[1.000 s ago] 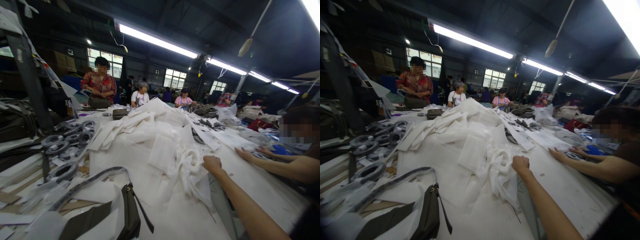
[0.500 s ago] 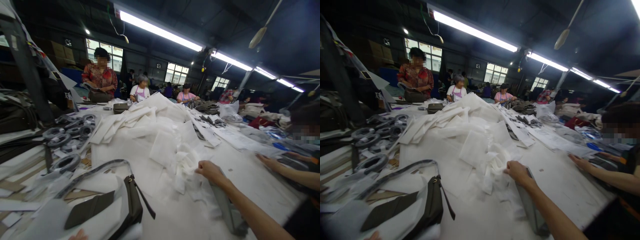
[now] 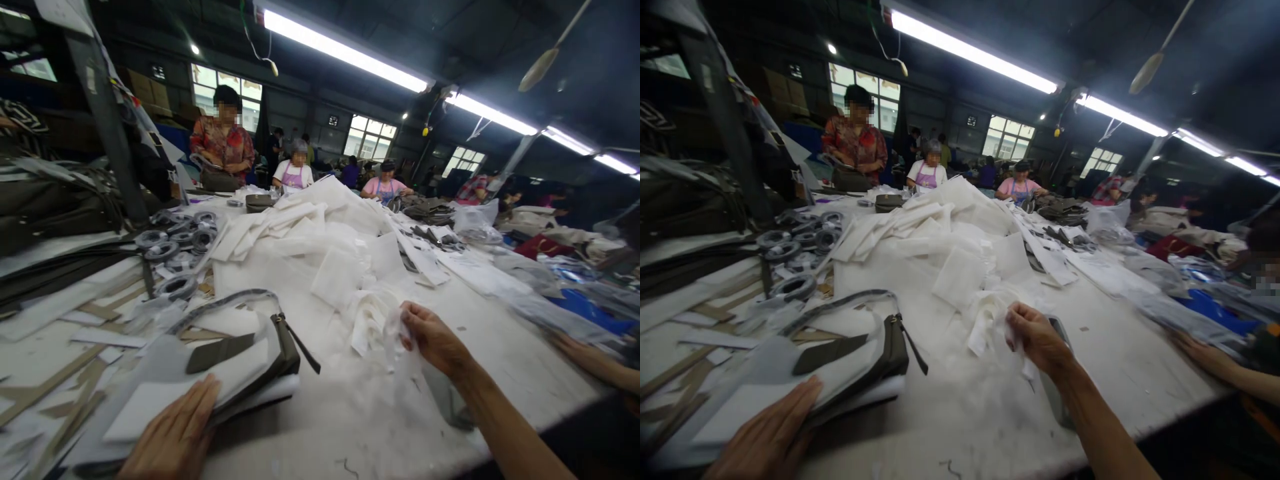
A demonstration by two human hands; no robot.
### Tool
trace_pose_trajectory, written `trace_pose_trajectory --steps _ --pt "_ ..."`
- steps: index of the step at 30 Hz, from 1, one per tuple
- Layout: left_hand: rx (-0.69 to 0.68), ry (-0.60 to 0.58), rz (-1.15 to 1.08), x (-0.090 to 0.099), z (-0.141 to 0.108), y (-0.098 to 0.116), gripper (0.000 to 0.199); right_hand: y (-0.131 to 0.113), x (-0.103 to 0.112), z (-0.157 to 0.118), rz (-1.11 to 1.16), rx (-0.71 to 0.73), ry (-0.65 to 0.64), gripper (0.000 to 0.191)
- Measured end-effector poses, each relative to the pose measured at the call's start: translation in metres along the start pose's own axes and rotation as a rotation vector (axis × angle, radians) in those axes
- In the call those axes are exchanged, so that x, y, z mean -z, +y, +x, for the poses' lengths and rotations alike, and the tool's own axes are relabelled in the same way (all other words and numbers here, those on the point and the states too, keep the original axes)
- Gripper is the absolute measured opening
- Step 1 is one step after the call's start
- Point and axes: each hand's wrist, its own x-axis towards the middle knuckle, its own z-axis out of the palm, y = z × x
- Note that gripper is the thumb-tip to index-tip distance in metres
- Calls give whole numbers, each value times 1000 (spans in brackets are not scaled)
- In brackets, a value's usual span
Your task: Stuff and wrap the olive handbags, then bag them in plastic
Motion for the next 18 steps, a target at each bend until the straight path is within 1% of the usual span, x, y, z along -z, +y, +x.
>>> trace_pose_trajectory --steps 1,2,3,5,6,7,8,9,10,11,13,14,15,16,17,18 --pt "-11 -2 18 6 4 0 51 -7 -13 -2 148 -30 -74 45" --pt "-9 -18 29 13 8 0 48 -12 -30 -5 255 -83 -184 44" --pt "6 -26 27 21 13 -2 46 -17 -49 -9 312 -144 -317 43" --pt "117 -36 0 36 23 -9 41 -29 -90 -21 397 -219 -561 42" --pt "198 -34 -21 43 28 -14 39 -36 -109 -27 450 -219 -649 47" --pt "299 -29 -47 51 32 -20 37 -45 -126 -33 516 -196 -692 55" --pt "409 -21 -79 58 35 -27 37 -54 -140 -37 589 -156 -690 62" --pt "524 -11 -117 64 37 -34 39 -64 -152 -39 663 -104 -645 65" --pt "637 1 -160 70 39 -41 42 -74 -163 -38 727 -39 -569 62" --pt "742 14 -206 74 39 -48 46 -82 -172 -35 762 28 -479 51" --pt "902 47 -304 80 38 -61 51 -88 -191 -21 717 172 -305 25" --pt "955 54 -349 81 36 -67 52 -86 -200 -12 650 254 -230 17" --pt "997 63 -386 82 33 -71 52 -78 -209 -1 561 340 -153 15" --pt "1026 72 -411 82 31 -74 53 -68 -218 10 462 423 -79 18" --pt "1045 81 -428 82 29 -75 55 -53 -226 21 356 490 -21 27" --pt "1055 89 -435 81 27 -75 56 -37 -231 31 242 520 3 37"
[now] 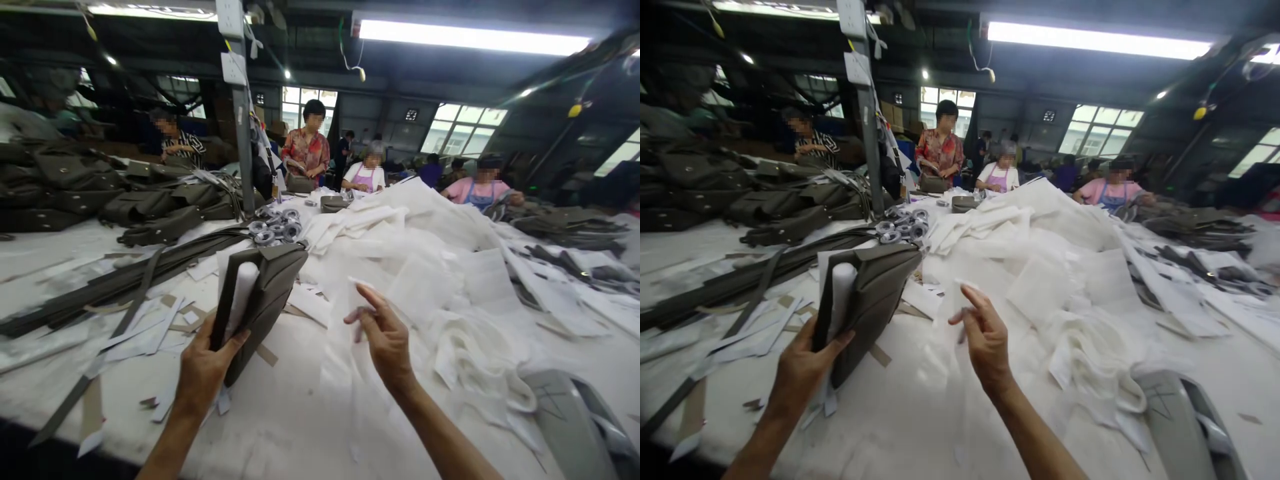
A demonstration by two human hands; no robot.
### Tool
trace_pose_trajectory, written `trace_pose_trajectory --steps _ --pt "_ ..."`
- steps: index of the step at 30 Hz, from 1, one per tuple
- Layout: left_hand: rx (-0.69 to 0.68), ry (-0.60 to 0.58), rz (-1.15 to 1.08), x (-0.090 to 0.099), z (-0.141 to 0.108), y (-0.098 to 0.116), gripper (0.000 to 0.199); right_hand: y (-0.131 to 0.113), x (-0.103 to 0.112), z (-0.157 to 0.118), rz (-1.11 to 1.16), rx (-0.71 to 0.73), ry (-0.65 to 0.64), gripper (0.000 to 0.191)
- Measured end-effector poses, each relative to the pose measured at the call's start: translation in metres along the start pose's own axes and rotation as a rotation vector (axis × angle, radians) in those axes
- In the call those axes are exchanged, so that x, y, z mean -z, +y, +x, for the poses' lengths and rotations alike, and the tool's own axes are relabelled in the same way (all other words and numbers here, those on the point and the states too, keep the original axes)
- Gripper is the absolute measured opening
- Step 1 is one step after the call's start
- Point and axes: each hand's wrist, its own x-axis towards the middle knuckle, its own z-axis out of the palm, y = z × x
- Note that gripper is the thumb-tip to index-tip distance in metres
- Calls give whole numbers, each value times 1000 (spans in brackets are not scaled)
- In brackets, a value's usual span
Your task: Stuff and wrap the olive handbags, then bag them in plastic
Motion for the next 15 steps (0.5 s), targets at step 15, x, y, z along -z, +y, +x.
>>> trace_pose_trajectory --steps 15 --pt "-667 51 191 -38 -37 6 39 95 102 -102 -1130 255 -637 75"
